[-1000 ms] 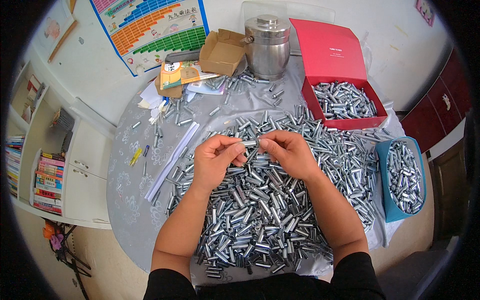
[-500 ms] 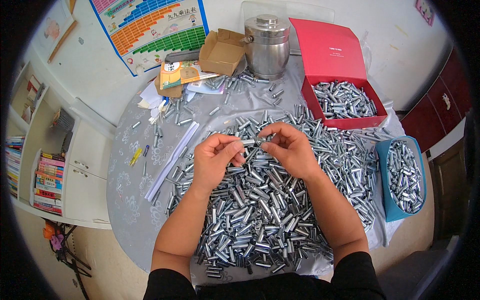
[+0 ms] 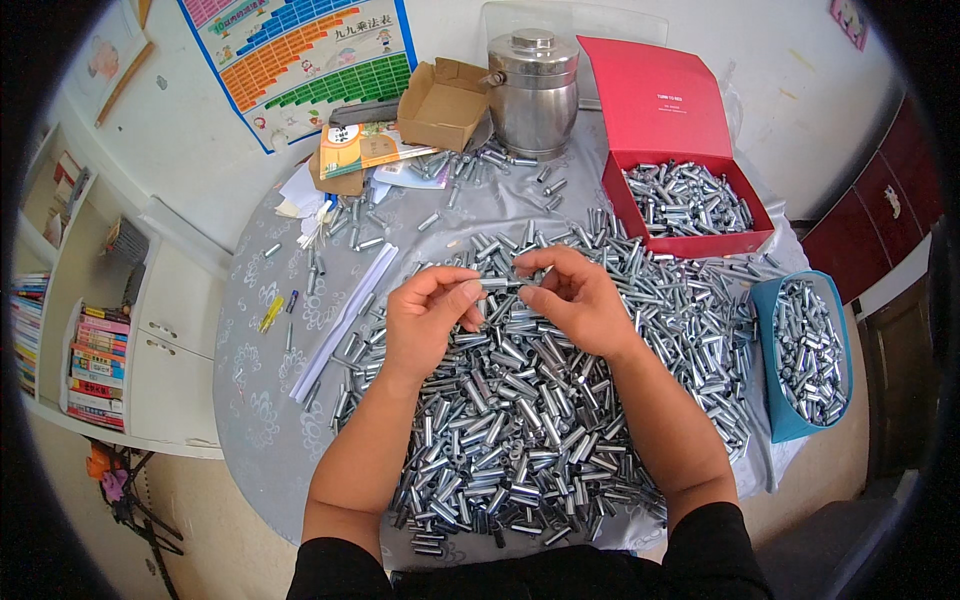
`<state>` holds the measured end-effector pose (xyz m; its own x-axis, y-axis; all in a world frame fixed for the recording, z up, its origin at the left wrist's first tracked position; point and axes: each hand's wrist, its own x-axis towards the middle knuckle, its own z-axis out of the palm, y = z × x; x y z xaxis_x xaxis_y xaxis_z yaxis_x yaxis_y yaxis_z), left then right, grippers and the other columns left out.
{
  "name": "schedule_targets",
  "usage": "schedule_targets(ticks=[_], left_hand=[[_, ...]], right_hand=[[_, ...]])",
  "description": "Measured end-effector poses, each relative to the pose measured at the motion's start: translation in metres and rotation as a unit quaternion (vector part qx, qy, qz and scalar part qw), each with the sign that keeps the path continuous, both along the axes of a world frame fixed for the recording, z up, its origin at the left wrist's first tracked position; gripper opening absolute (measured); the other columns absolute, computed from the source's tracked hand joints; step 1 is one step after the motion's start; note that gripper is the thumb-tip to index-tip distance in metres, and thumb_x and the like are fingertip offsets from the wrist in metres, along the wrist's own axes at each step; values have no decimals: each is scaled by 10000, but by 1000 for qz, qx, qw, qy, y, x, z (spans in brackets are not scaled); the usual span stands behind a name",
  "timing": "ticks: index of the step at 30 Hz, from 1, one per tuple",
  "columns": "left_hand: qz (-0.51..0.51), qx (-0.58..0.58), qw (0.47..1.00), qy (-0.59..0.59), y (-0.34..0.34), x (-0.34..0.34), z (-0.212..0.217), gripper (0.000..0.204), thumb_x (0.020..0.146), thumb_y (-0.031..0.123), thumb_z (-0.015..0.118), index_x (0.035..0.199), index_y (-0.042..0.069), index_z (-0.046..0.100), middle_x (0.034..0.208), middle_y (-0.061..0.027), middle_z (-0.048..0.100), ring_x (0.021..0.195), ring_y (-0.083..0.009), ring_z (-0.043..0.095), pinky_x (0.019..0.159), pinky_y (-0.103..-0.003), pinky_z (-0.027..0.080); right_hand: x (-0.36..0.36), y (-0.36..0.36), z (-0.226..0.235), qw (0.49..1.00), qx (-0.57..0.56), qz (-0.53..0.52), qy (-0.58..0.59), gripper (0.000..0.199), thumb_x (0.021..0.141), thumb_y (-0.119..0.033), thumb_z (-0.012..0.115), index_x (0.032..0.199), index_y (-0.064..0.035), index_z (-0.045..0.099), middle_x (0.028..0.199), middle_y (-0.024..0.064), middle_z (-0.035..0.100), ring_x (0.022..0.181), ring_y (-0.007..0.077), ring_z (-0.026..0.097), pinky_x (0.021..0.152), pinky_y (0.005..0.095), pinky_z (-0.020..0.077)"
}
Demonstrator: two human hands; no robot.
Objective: The person sits at a table covered with a large pile of small, silver cylindrical metal parts. They repeatedly pick up two parts, one at a time, and fit them together by hand. The person continues this repetitive assembly process throughout the clip, handling the parts one by one without using any tools.
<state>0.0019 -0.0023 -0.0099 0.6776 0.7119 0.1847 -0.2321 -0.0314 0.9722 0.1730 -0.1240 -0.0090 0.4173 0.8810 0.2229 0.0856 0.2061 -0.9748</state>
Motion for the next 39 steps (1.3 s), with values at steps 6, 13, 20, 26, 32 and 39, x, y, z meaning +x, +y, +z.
schedule_targets(ticks=[6, 13, 20, 26, 32, 39], left_hand=[[-41, 6, 999, 1, 0, 2, -2, 158, 910, 62, 638, 1049, -12, 642, 868, -90, 698, 653, -116, 637, 580, -246, 536], [-58, -28, 998, 14, -1, 1, 1, 121, 922, 70, 630, 1015, -7, 631, 813, -76, 679, 630, -113, 634, 557, -236, 521], [-14, -28, 999, 11, 13, -9, -1, 89, 906, 89, 622, 930, 5, 632, 783, -53, 641, 604, -105, 569, 560, -211, 457], [-31, 329, 942, 64, 9, -4, 1, 51, 803, 85, 675, 844, 57, 685, 1052, -73, 614, 937, -187, 568, 822, -320, 449], [-164, 479, 851, 139, -19, 3, 11, 278, 736, 202, 724, 1010, 156, 725, 1179, -108, 553, 1118, -309, 484, 973, -429, 369], [-139, 508, 835, 160, -25, 4, 10, 229, 722, 199, 732, 924, 110, 671, 1137, -110, 544, 1087, -327, 470, 974, -423, 364]], right_hand=[[2, -3, 2, 999, -30, 26, -12, 172, 858, -69, 727, 1013, -11, 679, 845, -23, 623, 706, 31, 529, 626, 198, 438], [0, -1, 1, 998, -40, 39, -9, 169, 862, -56, 715, 1009, -5, 650, 808, -41, 609, 689, 26, 525, 616, 194, 434], [10, -2, -3, 995, 19, -3, 95, 75, 876, -17, 602, 949, -22, 622, 772, -54, 558, 675, 18, 482, 594, 179, 376], [10, -2, 1, 995, 20, -64, 76, 184, 917, -137, 529, 984, -20, 654, 761, -46, 559, 653, 21, 454, 578, 183, 350], [15, -1, -4, 988, 58, -89, 111, 230, 931, -175, 510, 954, -21, 680, 808, -21, 622, 639, 19, 468, 545, 191, 354], [14, -1, 0, 988, 50, -95, 113, 226, 946, -186, 524, 944, -24, 681, 818, -12, 631, 614, 15, 464, 512, 178, 342]])
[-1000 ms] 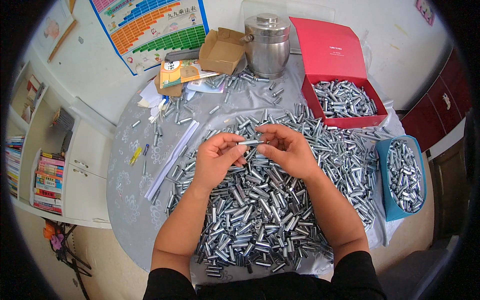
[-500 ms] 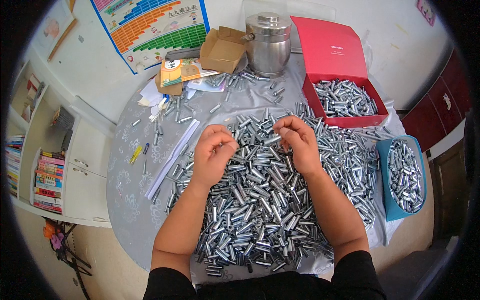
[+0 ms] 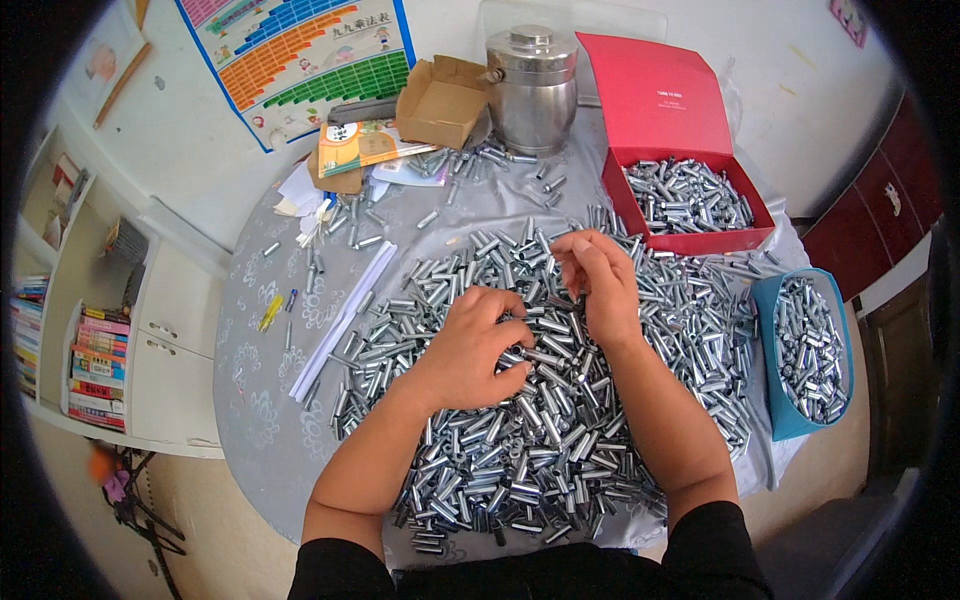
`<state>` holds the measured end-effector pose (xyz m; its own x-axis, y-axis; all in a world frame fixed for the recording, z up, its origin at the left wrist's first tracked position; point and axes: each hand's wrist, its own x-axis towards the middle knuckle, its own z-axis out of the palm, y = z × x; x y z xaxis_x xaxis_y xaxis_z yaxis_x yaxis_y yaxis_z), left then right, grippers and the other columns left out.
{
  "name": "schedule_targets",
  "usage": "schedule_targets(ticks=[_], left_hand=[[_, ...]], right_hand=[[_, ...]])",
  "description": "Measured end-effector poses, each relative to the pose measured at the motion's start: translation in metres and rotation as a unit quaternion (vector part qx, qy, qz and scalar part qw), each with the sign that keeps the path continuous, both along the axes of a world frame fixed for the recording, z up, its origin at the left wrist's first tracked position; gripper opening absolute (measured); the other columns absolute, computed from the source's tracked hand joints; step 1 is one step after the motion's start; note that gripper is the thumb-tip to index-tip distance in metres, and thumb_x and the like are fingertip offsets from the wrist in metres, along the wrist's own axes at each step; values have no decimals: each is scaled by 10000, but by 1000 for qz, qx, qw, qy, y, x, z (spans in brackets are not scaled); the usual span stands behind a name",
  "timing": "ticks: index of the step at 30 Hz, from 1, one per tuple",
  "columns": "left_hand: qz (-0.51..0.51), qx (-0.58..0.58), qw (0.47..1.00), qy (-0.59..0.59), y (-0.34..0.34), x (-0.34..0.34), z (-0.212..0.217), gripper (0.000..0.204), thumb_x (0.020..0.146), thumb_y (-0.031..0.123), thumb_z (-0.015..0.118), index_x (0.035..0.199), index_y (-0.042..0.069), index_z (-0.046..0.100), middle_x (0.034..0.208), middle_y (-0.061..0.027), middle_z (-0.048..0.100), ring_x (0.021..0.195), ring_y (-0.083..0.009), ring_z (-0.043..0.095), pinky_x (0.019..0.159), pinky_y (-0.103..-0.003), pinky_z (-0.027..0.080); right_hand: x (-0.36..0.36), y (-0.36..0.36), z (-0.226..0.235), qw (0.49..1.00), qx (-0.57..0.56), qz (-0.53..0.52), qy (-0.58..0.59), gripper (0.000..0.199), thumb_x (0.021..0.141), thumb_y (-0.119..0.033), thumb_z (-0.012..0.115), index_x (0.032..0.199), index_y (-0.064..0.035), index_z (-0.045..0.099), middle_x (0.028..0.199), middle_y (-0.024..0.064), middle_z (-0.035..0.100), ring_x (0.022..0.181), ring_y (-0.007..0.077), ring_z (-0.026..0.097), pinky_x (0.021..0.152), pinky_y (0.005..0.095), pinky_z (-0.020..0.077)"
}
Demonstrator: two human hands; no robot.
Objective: The person sits at a table covered with a large pile of small, silver cylindrical metal parts. They repeatedly pick up two parts, one at a time, and fit them together by hand. The person continues this repetitive assembly process throughout the clip, handling the parts one by one without using any tools.
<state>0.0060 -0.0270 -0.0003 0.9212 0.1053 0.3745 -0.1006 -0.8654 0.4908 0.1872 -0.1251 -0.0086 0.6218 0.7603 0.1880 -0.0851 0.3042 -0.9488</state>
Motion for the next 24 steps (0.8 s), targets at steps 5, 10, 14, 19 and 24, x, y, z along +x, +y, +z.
schedule_targets(ticks=[5, 10, 14, 19, 24], left_hand=[[-30, -28, 999, -8, 8, -1, -3, 176, 730, 170, 732, 873, 105, 652, 1100, -82, 564, 1074, -302, 476, 951, -405, 372], [-61, -52, 997, -18, 13, 2, -4, 174, 788, 152, 712, 933, 95, 635, 1038, -56, 595, 1007, -250, 516, 911, -369, 391], [55, -244, 968, 3, 12, -5, -3, 161, 865, 138, 680, 991, 68, 609, 956, -24, 627, 856, -143, 563, 766, -284, 439], [79, -449, 880, -137, 20, -4, -17, 147, 916, 11, 621, 1059, -2, 588, 927, -41, 668, 814, -72, 612, 733, -225, 468], [72, -433, 885, -158, 18, -1, -17, 186, 891, 9, 656, 1071, -5, 610, 888, -27, 672, 794, -68, 604, 714, -215, 464]], right_hand=[[-1, 1, 0, 1000, -6, -3, 8, 227, 964, -191, 531, 934, -23, 681, 813, -9, 630, 599, 14, 459, 499, 180, 341], [-1, 1, 1, 1000, -12, -5, 16, 236, 970, -204, 537, 921, -22, 680, 765, -13, 614, 575, 17, 452, 486, 188, 333], [-1, -1, 1, 1000, -16, -2, -6, 281, 980, -234, 538, 869, -21, 685, 708, -21, 584, 560, 22, 442, 474, 205, 324], [-8, -2, 1, 991, -73, 57, -93, 374, 994, -284, 544, 771, -2, 647, 676, -17, 551, 596, 75, 448, 536, 263, 361], [-9, 2, 0, 949, -67, 48, -305, 352, 977, -258, 582, 758, 18, 576, 642, 63, 501, 615, 143, 443, 586, 312, 387]])
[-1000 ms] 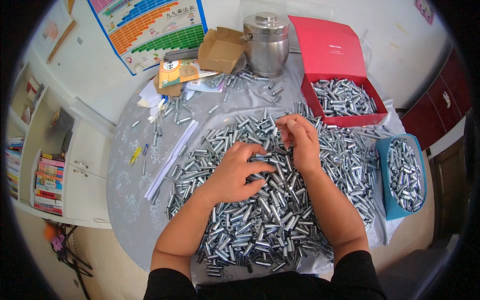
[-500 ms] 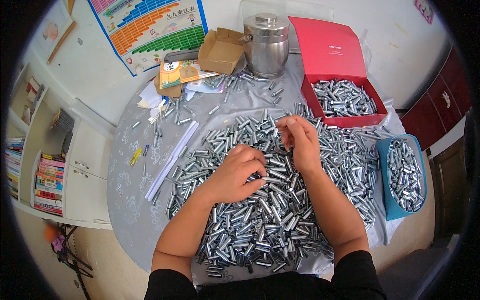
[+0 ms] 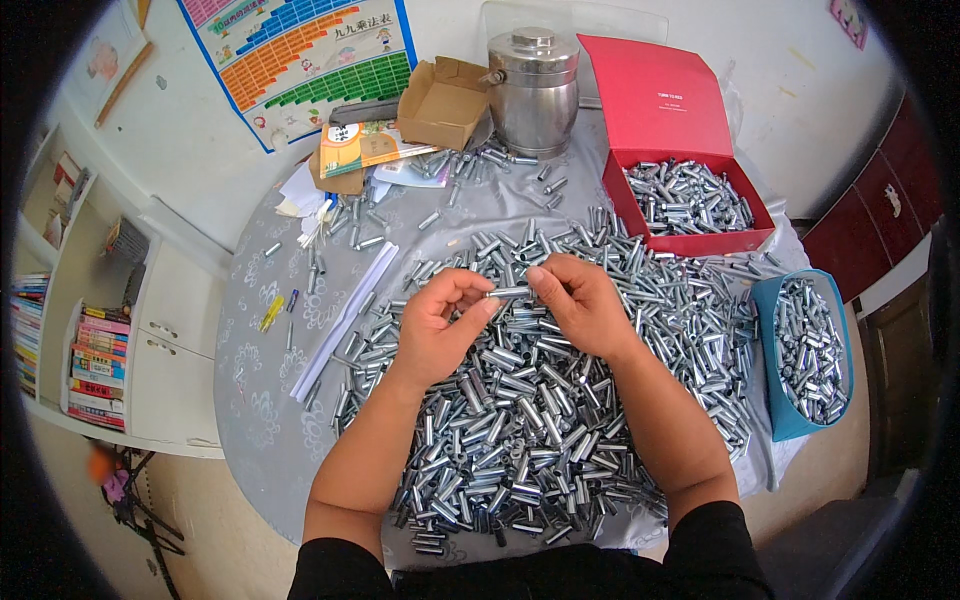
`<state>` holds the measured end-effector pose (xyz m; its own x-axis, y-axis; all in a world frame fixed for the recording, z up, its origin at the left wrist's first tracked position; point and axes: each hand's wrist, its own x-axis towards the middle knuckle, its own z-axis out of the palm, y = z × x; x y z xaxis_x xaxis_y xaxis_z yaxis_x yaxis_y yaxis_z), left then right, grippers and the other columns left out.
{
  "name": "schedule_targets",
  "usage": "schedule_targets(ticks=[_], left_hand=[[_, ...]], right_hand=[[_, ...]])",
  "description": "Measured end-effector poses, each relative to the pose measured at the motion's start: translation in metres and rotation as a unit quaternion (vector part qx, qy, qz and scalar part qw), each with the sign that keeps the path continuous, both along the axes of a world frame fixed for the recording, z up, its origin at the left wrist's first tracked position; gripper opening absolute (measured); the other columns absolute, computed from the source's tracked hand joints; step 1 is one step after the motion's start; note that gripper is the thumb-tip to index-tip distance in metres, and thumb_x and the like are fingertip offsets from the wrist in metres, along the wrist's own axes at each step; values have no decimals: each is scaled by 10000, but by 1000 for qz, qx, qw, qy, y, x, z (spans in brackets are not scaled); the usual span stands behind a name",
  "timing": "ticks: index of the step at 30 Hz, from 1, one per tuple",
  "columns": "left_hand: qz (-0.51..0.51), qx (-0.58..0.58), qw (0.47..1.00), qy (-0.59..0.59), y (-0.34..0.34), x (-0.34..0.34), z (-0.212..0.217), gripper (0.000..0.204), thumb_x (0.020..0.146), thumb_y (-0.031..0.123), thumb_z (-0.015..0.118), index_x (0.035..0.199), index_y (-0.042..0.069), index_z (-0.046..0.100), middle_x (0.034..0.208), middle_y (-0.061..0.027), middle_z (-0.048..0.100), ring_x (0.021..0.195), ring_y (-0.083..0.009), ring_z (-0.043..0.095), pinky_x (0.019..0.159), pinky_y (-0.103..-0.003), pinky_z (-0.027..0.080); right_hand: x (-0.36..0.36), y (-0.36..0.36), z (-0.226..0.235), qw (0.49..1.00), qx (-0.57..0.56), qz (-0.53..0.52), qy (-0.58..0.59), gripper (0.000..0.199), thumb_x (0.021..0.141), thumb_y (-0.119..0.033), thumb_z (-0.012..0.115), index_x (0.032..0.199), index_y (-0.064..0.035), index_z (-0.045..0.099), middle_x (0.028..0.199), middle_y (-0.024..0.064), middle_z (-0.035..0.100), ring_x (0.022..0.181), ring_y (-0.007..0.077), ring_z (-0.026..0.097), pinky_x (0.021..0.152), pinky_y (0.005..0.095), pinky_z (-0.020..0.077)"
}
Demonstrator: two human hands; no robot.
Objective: The person sits at a table covered with a large pile of small, silver cylindrical metal parts. They repeatedly pick up two parts, one at a time, and fit them together by hand. The person continues this repetitive assembly process throughout the clip, handling the parts one by one without using any tools.
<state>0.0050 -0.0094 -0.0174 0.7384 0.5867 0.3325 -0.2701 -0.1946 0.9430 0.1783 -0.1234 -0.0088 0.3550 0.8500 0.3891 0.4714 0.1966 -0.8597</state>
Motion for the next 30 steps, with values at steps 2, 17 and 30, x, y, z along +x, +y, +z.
schedule_targets(ticks=[2, 17, 30], left_hand=[[11, 15, 1000, 11, 0, 0, 0, 199, 880, 15, 673, 1075, -3, 635, 859, -18, 671, 760, -61, 593, 688, -213, 463], [72, -42, 993, 82, 1, -3, 4, 212, 957, 200, 618, 966, -6, 665, 797, -58, 696, 676, -92, 620, 570, -199, 438], [53, -52, 997, 38, 1, 1, 1, 219, 958, 204, 625, 962, -12, 656, 802, -67, 686, 688, -101, 608, 613, -219, 467]], right_hand=[[-1, -1, 1, 1000, -9, -5, -7, 336, 973, -248, 587, 771, 19, 575, 639, 77, 497, 608, 153, 447, 583, 319, 393], [-14, -1, 5, 985, 3, 48, 166, 152, 896, -138, 695, 955, -10, 638, 741, 7, 559, 660, 88, 510, 600, 259, 440], [-1, -2, -6, 994, -49, 39, 88, 296, 845, -118, 754, 1108, -28, 650, 879, 24, 608, 703, 75, 529, 631, 236, 458]])
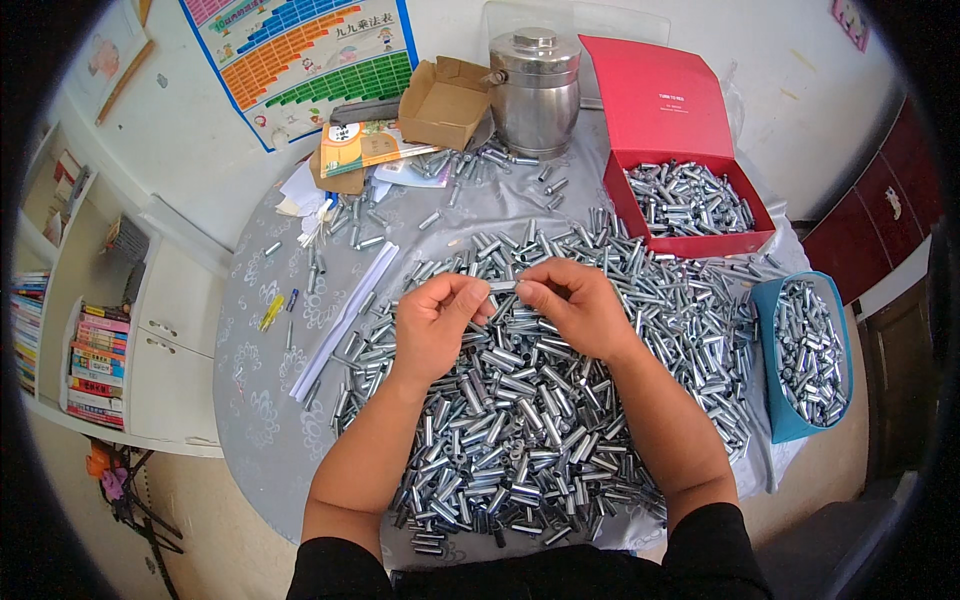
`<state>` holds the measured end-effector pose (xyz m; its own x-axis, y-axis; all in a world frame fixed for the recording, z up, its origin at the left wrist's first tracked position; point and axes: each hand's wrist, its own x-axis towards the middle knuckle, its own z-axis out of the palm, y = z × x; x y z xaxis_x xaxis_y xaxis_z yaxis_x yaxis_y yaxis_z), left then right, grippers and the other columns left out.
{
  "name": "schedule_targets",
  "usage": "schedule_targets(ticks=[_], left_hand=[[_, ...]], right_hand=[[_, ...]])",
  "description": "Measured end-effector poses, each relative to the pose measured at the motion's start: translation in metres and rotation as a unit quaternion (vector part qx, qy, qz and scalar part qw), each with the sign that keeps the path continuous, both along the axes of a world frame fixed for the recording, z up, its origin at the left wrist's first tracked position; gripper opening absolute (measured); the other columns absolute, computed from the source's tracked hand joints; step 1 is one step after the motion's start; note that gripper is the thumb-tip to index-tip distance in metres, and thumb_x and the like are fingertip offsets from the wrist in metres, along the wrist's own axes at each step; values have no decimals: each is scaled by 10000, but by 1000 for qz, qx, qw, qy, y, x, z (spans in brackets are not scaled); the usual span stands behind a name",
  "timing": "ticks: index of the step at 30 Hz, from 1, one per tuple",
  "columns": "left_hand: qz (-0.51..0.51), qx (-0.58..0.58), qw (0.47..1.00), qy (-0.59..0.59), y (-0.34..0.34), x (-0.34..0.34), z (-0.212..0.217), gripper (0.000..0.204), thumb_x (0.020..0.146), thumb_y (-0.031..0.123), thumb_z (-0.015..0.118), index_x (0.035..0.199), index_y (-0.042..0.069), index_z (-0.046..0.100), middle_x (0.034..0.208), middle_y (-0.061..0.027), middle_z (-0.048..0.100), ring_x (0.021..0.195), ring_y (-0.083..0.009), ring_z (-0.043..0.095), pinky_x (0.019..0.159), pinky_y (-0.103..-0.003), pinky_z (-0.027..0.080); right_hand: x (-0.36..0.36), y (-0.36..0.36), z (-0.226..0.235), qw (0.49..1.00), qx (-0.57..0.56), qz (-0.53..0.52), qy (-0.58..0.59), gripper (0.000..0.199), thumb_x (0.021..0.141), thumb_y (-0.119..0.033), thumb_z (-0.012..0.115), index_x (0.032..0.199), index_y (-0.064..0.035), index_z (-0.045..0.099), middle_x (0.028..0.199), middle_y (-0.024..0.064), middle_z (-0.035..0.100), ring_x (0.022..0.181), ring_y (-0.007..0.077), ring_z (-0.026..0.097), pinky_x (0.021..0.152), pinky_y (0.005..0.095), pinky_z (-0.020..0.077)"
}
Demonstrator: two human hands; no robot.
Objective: The person sits at a table covered with a large pile of small, silver cylindrical metal parts. They repeatedly pick up two parts, one at a time, and fit them together by hand. The person continues this repetitive assembly process throughout the clip, handling the parts one by one without using any tools.
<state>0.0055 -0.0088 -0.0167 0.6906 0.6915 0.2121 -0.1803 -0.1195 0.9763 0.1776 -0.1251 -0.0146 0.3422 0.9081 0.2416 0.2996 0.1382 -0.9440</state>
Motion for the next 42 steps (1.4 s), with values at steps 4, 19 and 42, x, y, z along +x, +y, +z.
schedule_targets(ticks=[4, 19, 42], left_hand=[[0, -20, 1000, 4, 2, -2, -2, 209, 962, 189, 616, 967, -17, 652, 814, -74, 682, 704, -109, 610, 643, -230, 484], [10, -17, 1000, 3, 0, -1, 2, 198, 957, 172, 624, 944, -20, 668, 790, -51, 682, 684, -83, 596, 641, -221, 488], [17, -13, 1000, 2, 0, -1, -2, 212, 962, 204, 615, 958, -5, 649, 795, -70, 683, 667, -101, 601, 593, -212, 454]], right_hand=[[-5, 2, 6, 999, 27, -3, 32, 218, 873, -139, 729, 1050, -24, 673, 840, 13, 621, 706, 71, 540, 633, 233, 460], [-4, 0, 7, 998, -10, 6, 67, 284, 883, -95, 713, 1145, -21, 632, 917, -17, 639, 771, 44, 550, 702, 201, 459], [-2, 1, 6, 1000, 2, 2, 8, 222, 887, -122, 711, 1062, -2, 648, 817, -3, 641, 737, 45, 548, 652, 226, 461]])
